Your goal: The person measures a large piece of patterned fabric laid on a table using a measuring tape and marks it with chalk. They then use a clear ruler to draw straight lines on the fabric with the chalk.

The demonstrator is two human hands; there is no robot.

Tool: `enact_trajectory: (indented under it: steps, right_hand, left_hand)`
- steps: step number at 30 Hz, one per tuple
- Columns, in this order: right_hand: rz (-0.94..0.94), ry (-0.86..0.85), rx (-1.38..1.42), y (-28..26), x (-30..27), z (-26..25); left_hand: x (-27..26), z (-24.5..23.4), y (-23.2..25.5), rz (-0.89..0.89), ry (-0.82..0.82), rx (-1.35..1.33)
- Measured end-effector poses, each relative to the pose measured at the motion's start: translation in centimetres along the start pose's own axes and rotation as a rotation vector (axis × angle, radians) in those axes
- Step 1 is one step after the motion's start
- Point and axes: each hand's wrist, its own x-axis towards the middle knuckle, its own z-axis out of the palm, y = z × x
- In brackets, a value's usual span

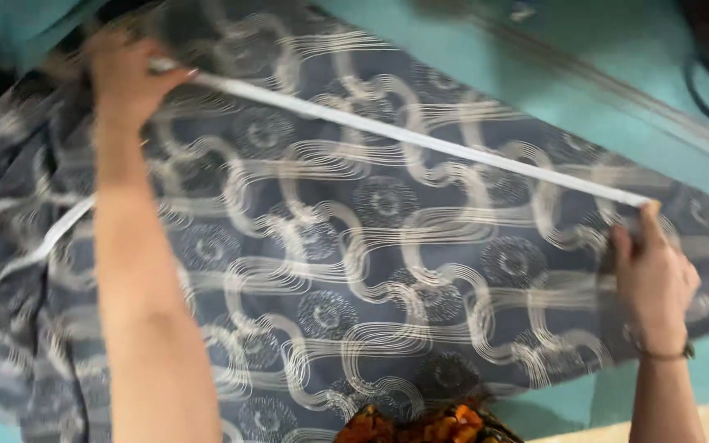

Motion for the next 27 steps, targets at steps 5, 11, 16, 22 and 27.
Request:
enact_trajectory:
  steps: [5,11,16,22,27]
  right_hand:
    - [0.063,-0.084,-0.053,-3.0,0.6,-3.1]
    - [0.078,-0.113,-0.099,-0.1,0.4,0.1]
    - [0.063,-0.117,-0.090,1.0,0.3,0.9]
    - [0.110,-0.135,-0.026,0.4,0.9,0.4]
    - [0.162,-0.185,-0.056,1.0,1.7,0.7]
  left_hand:
    - [0.8,0.2,3.7,-0.098,0.048,-0.172]
    - [1.0,-1.5,8.2,0.065,0.480,0.253]
    - [0.2,2.7,7.6,0.079,0.268,0.211]
    - [-1.3,0.9,11.0,0.094,0.304,0.298]
    - [-3.3,-0.9,12.7,0.040,0.317,0.263]
